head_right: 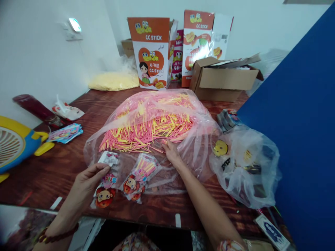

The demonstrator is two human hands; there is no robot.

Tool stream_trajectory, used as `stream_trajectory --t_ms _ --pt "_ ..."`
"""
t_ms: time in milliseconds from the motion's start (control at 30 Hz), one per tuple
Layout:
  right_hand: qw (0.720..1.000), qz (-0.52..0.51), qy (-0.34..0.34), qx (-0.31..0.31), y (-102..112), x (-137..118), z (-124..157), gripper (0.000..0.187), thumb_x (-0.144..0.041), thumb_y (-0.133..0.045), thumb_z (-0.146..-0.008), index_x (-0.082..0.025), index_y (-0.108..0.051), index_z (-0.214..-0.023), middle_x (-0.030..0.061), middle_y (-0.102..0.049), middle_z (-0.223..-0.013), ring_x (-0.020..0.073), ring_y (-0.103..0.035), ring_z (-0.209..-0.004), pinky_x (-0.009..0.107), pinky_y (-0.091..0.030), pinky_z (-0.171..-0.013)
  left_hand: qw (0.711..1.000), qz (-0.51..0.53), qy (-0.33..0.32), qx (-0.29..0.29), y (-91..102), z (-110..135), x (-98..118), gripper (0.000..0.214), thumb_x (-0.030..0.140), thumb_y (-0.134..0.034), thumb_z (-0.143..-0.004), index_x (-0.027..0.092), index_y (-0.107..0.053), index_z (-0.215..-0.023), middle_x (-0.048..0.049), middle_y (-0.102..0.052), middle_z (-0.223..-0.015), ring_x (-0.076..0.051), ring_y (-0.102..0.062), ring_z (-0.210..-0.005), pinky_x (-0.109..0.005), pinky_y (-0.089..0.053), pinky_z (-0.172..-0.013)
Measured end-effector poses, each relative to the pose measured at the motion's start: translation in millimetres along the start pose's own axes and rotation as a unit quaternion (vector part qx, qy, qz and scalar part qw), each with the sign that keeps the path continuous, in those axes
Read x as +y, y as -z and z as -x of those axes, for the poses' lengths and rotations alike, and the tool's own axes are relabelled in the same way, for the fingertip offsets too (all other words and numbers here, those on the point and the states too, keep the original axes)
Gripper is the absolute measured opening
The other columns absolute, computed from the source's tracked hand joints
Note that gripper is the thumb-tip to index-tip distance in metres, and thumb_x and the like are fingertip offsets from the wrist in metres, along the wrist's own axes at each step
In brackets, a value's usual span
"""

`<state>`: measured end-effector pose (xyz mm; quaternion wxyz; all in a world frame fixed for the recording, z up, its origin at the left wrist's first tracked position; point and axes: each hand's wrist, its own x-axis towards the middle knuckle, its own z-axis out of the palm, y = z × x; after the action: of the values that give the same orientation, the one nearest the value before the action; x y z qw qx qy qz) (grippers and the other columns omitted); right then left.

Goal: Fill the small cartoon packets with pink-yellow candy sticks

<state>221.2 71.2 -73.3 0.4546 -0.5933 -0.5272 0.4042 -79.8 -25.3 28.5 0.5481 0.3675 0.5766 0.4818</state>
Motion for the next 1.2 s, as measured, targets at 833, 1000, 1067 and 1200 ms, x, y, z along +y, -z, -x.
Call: stream_trajectory --t_ms 833,1000,1067,1200 --pt "0.926 0.199 0.256 -0.195 -7.9 -119.8 81.1 0.012 -0.024 -0.046 -0.092 -0.022 -0.053 -0.082 0.0015 -0.058 -0.076 0.0161 -0.052 -0.071 0.027 -0.043 -0.068 0.969 -0.136 -0.102 -0.179 -52.2 12.9 -12.3 0.028 0.041 -0.073 -0.074 0.016 -0.065 -0.065 0.0022 -0.057 -0.059 -0.011 -0.046 -0.057 -0.023 -0.035 -0.056" --pt "0.927 0.193 0.245 -0.206 -6.1 -121.2 87.7 0.012 -0.025 -0.046 -0.093 -0.023 -0.050 -0.081 0.0003 -0.058 -0.077 0.0160 -0.052 -0.071 0.027 -0.041 -0.066 0.966 -0.127 -0.080 -0.210 -47.6 22.9 -17.5 0.032 0.047 -0.070 -0.076 0.016 -0.068 -0.066 0.0021 -0.057 -0.057 -0.011 -0.045 -0.054 -0.023 -0.036 -0.055" --pt "0.954 0.104 0.210 -0.187 -4.1 -122.9 90.5 0.014 -0.031 -0.049 -0.093 -0.023 -0.051 -0.081 -0.0010 -0.058 -0.075 0.0154 -0.053 -0.070 0.027 -0.042 -0.066 0.963 -0.134 -0.100 -0.212 -45.2 26.4 -21.2 0.033 0.047 -0.067 -0.080 0.017 -0.070 -0.069 0.0015 -0.059 -0.060 -0.012 -0.048 -0.057 -0.024 -0.039 -0.058" --pt "0.971 -0.171 0.141 -0.089 -7.8 -132.5 99.1 0.012 -0.035 -0.053 -0.091 -0.024 -0.055 -0.095 -0.0019 -0.062 -0.075 0.0148 -0.059 -0.068 0.029 -0.048 -0.068 0.951 -0.167 -0.171 -0.198 -41.0 31.5 -29.2 0.028 0.043 -0.063 -0.086 0.018 -0.073 -0.078 -0.0003 -0.064 -0.070 -0.015 -0.053 -0.067 -0.024 -0.041 -0.066"
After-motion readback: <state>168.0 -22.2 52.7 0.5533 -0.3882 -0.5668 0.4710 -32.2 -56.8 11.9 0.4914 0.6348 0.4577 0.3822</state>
